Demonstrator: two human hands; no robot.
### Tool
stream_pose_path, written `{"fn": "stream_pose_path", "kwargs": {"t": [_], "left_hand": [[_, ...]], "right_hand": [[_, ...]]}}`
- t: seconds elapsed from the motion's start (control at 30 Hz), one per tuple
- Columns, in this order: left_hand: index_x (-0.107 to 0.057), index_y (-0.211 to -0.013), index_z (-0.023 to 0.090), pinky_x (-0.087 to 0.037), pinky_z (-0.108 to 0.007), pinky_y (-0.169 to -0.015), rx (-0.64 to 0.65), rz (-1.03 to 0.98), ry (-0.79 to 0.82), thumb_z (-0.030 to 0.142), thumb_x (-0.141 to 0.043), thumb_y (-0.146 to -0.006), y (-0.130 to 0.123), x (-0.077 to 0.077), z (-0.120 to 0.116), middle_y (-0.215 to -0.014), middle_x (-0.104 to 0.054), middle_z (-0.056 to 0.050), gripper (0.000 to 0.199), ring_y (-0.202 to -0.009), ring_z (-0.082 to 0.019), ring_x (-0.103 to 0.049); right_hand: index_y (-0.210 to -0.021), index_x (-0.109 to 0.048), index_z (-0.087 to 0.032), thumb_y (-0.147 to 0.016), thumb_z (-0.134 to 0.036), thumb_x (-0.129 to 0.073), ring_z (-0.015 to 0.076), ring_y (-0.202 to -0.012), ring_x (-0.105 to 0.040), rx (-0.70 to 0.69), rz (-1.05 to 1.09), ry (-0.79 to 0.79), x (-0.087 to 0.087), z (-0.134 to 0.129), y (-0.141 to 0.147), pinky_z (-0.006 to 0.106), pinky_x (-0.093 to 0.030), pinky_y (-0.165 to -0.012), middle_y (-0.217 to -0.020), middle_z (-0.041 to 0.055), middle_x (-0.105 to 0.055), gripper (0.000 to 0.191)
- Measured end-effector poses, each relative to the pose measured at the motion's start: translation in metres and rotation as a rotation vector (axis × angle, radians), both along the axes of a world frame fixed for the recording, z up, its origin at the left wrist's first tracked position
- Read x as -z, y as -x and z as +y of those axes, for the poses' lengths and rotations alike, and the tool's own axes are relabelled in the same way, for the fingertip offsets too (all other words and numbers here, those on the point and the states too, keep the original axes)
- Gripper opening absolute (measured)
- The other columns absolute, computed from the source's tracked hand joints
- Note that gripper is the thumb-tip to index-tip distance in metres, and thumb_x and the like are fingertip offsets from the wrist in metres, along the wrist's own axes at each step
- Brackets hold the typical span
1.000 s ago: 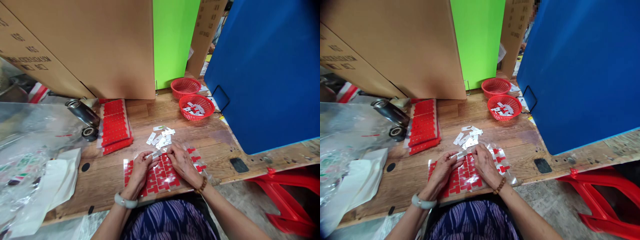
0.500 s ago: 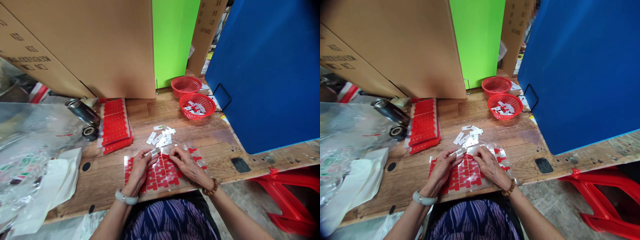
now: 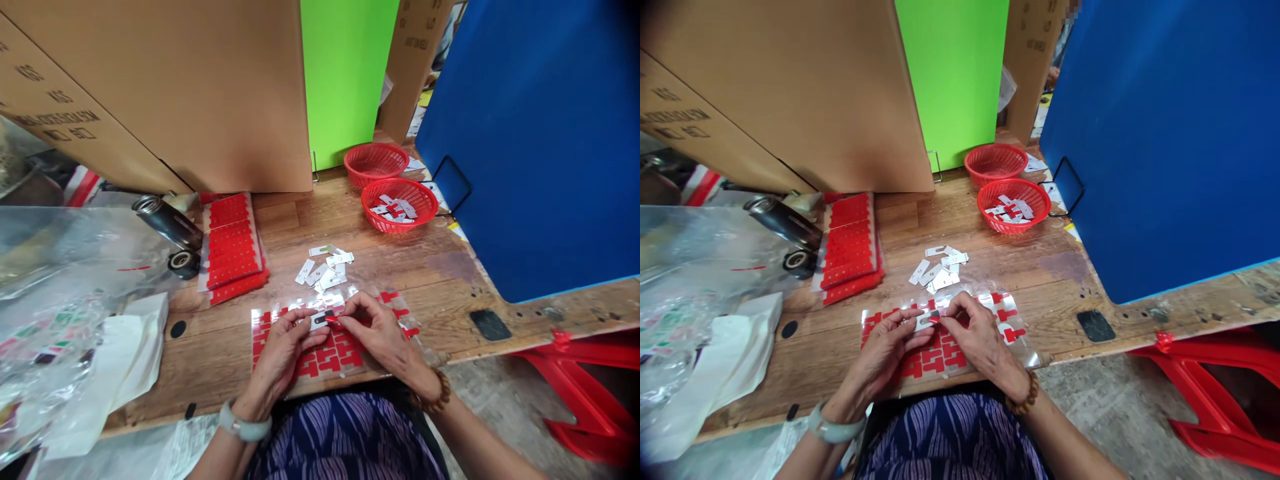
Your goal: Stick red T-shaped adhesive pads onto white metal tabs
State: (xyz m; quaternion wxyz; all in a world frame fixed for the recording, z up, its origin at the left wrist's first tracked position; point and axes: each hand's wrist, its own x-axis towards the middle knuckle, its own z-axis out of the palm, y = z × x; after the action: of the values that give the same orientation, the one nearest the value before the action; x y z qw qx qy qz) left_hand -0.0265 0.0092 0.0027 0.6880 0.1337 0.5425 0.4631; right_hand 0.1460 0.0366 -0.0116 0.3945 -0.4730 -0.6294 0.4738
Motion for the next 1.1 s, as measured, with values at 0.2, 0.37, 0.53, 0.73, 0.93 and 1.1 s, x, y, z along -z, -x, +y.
{"fn": "stream_pose_path", "kwargs": {"t": [0.2, 0.37, 0.53, 0.73, 0.93, 1.1], "left_hand": [[-0.062, -0.092, 0.009, -0.059, -0.025, -0.068, 0.046, 0.025, 0.001, 0.007, -0.062, -0.080, -0.005, -0.002, -0.003, -0.073, -0.071, -0.009, 0.012, -0.066, -0.018, -0.071], [-0.061, -0.093, 0.009, -0.059, -0.024, -0.066, 0.078, 0.056, 0.018, 0.007, -0.061, -0.081, -0.009, -0.007, -0.002, -0.070, -0.070, -0.009, 0.013, -0.066, -0.018, -0.072], [-0.062, -0.092, 0.010, -0.059, -0.024, -0.066, 0.086, 0.051, 0.002, 0.012, -0.068, -0.077, -0.009, -0.007, -0.003, -0.070, -0.070, -0.008, 0.017, -0.066, -0.018, -0.072], [-0.062, -0.094, 0.009, -0.059, -0.024, -0.066, 0.089, 0.050, 0.004, 0.011, -0.067, -0.078, -0.009, -0.007, -0.003, -0.070, -0.071, -0.009, 0.017, -0.067, -0.018, -0.072], [-0.060, -0.096, 0.009, -0.058, -0.023, -0.066, 0.097, 0.066, -0.007, 0.011, -0.063, -0.081, -0.010, -0.009, -0.003, -0.073, -0.071, -0.009, 0.016, -0.068, -0.017, -0.072], [-0.058, -0.097, 0.009, -0.058, -0.023, -0.067, 0.110, 0.073, -0.014, 0.012, -0.065, -0.080, -0.010, -0.007, -0.003, -0.075, -0.072, -0.010, 0.018, -0.066, -0.016, -0.071]], "right_hand": [[-0.076, -0.052, -0.021, -0.082, -0.017, -0.057, 0.0137, -0.069, -0.054, -0.039, -0.091, -0.028, -0.001, -0.006, 0.004, 0.025, -0.041, -0.063, -0.073, -0.0026, -0.057, 0.008], [-0.076, -0.052, -0.021, -0.082, -0.015, -0.056, 0.0131, -0.067, -0.052, -0.066, -0.091, -0.055, 0.003, -0.009, 0.004, 0.025, -0.040, -0.062, -0.072, -0.0029, -0.056, 0.010], [-0.077, -0.052, -0.021, -0.083, -0.015, -0.053, 0.0136, -0.069, -0.052, -0.084, -0.099, -0.048, -0.001, -0.010, 0.003, 0.025, -0.040, -0.063, -0.074, -0.0024, -0.056, 0.009], [-0.075, -0.051, -0.021, -0.082, -0.014, -0.055, 0.0126, -0.067, -0.051, -0.069, -0.094, -0.054, 0.001, -0.009, 0.003, 0.024, -0.039, -0.061, -0.072, -0.0028, -0.055, 0.010], [-0.076, -0.051, -0.020, -0.083, -0.016, -0.055, 0.0123, -0.068, -0.051, -0.075, -0.077, -0.047, 0.008, -0.008, 0.004, 0.024, -0.039, -0.063, -0.072, -0.0030, -0.055, 0.009], [-0.076, -0.052, -0.020, -0.082, -0.014, -0.055, 0.0118, -0.067, -0.051, -0.069, -0.067, -0.033, 0.007, -0.007, 0.004, 0.023, -0.039, -0.063, -0.072, -0.0034, -0.055, 0.009]]}}
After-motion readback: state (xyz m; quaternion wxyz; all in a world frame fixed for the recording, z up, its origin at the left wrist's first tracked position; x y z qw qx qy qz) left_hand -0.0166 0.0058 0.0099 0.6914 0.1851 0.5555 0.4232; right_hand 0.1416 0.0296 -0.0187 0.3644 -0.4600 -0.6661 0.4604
